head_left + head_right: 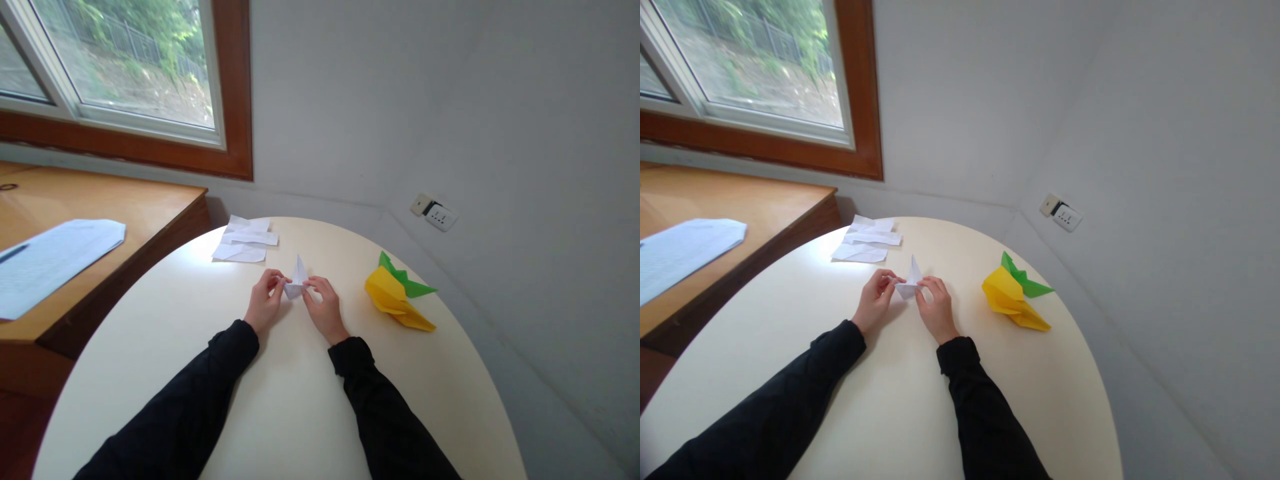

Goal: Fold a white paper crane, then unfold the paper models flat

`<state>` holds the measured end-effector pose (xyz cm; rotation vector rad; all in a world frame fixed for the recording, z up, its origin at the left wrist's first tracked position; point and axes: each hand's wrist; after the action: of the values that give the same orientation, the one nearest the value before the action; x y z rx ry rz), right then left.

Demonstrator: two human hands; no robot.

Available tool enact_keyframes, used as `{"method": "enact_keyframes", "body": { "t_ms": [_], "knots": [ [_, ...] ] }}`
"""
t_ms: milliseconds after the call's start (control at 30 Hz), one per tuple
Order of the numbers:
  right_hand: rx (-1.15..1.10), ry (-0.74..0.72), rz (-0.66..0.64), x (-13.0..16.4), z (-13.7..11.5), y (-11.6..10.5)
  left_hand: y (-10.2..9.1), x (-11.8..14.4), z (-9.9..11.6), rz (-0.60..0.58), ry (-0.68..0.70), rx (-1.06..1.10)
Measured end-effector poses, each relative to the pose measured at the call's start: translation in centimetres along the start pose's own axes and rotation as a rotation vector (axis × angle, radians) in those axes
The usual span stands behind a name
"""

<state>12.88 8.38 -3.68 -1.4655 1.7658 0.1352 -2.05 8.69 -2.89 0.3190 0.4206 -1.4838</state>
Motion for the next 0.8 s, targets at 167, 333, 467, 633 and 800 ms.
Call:
{"method": "enact_keyframes", "body": {
  "t_ms": [167,333,467,633,800],
  "knots": [
    [0.02,0.011,-0.006,0.0,-0.19,-0.06,0.0,-0.02,0.04,0.006,-0.009,0.059],
    [0.032,0.025,0.027,0.1,-0.15,0.0,0.0,-0.04,0.42,0.008,-0.065,0.093],
    [0.042,0.024,0.04,0.14,-0.03,0.05,0.0,-0.01,0.62,-0.025,-0.115,0.142],
    [0.016,0.038,0.036,0.12,-0.11,0.0,0.25,0.02,0.36,-0.049,-0.148,0.228],
    [-0.062,0.097,0.027,0.22,-0.34,-0.13,0.4,0.01,0.18,-0.075,-0.112,0.207]
  ]
}}
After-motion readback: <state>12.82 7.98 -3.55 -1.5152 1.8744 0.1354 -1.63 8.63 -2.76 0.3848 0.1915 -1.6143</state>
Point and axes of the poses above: each hand's wrist, its own x-axis away from the middle knuckle, its own y-axis out of the palm, z = x × y, and after that the axes turned 2 degrees about y, right-handed
